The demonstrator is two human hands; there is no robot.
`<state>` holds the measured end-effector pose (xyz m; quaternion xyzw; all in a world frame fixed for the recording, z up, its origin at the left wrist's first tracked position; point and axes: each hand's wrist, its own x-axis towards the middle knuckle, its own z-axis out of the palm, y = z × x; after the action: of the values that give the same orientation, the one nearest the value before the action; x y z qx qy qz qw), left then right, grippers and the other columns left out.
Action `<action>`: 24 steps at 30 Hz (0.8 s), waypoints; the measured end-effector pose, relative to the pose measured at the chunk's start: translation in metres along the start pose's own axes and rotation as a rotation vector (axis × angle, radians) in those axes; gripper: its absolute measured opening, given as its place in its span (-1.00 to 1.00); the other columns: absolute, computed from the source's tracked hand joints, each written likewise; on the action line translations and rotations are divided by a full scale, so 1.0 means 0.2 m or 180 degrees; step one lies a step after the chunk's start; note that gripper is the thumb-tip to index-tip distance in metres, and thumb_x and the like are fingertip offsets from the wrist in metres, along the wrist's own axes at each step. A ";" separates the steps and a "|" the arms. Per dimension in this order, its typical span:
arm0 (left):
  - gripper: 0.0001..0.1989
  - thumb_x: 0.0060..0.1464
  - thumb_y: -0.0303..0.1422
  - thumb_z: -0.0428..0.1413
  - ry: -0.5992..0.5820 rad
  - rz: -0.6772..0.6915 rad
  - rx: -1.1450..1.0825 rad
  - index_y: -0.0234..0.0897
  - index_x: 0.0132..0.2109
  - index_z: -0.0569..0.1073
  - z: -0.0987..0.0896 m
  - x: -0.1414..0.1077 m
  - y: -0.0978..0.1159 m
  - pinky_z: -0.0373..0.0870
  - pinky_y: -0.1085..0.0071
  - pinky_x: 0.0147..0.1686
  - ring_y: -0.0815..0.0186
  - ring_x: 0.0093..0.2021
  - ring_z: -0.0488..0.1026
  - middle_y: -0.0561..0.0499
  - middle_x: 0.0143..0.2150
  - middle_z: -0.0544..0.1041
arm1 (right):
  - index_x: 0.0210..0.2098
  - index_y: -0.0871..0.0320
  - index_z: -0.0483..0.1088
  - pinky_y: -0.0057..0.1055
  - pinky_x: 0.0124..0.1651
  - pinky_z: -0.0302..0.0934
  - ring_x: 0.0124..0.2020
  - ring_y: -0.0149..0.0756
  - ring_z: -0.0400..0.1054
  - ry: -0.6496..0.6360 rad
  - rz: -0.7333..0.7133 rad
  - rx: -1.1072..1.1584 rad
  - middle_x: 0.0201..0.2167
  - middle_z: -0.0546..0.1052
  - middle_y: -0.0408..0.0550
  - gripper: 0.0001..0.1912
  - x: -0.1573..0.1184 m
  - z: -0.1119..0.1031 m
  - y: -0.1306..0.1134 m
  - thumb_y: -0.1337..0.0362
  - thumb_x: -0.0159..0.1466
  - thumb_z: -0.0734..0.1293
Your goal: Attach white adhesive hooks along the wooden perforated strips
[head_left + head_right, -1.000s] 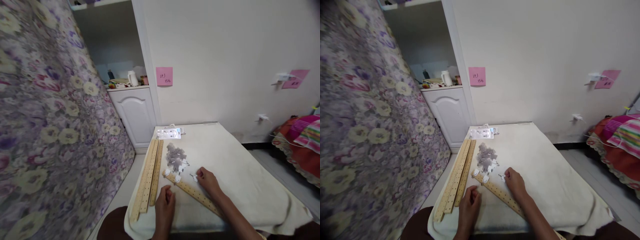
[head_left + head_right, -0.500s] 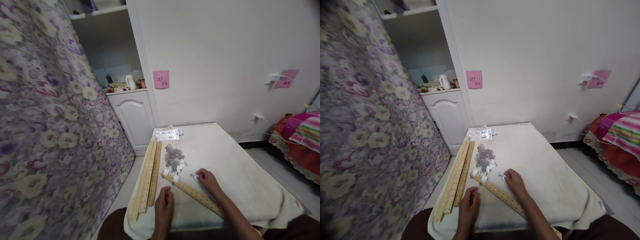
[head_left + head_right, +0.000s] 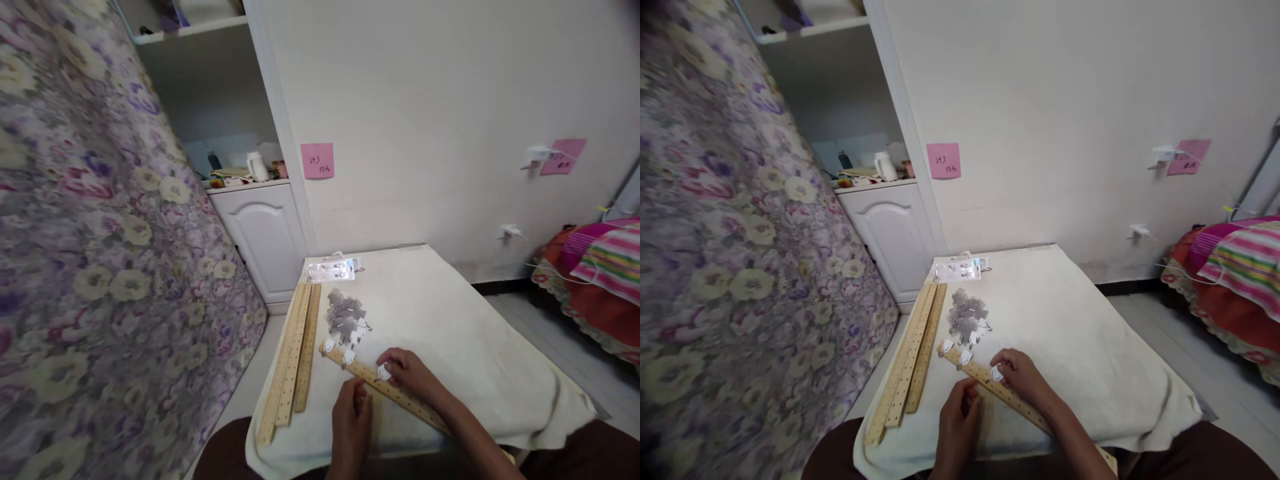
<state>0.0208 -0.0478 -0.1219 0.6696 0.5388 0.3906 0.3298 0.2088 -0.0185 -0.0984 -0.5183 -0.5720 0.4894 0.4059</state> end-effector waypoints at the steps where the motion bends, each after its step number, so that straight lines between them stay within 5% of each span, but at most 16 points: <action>1: -0.74 0.06 -0.30 0.03 -0.0007 0.0010 0.0074 -0.26 -0.10 0.42 0.01 0.00 0.00 0.33 0.40 -0.31 0.27 -0.34 0.41 0.02 -0.34 0.47 | -0.32 0.20 0.43 -0.43 -0.40 0.17 -0.52 -0.39 0.30 -0.0018 -0.0071 -0.0127 -0.48 0.40 -0.15 -0.78 0.00 0.00 0.00 0.27 0.14 0.20; 8: -0.83 0.03 -0.36 0.05 0.0079 0.0227 0.0659 -0.23 -0.19 0.45 0.04 0.02 -0.01 0.30 0.33 -0.23 0.22 -0.26 0.38 0.00 -0.32 0.45 | -0.37 0.20 0.41 -0.50 -0.45 0.06 -0.52 -0.40 0.24 0.0084 -0.0246 -0.0448 -0.59 0.35 -0.22 -0.85 0.07 0.02 0.04 0.39 0.07 0.23; 24: -0.86 0.13 -0.31 -0.01 0.0028 -0.0044 0.0607 -0.21 -0.26 0.43 0.05 0.07 -0.03 0.24 0.39 -0.28 0.26 -0.30 0.40 0.03 -0.34 0.48 | -0.39 0.21 0.44 -0.49 -0.41 0.08 -0.49 -0.38 0.26 0.0181 -0.0129 -0.0713 -0.57 0.40 -0.18 -0.85 0.15 0.09 0.06 0.37 0.07 0.24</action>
<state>0.0279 -0.0332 -0.1294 0.6925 0.5796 0.3381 0.2649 0.1892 0.0093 -0.1146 -0.5624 -0.6216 0.3992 0.3713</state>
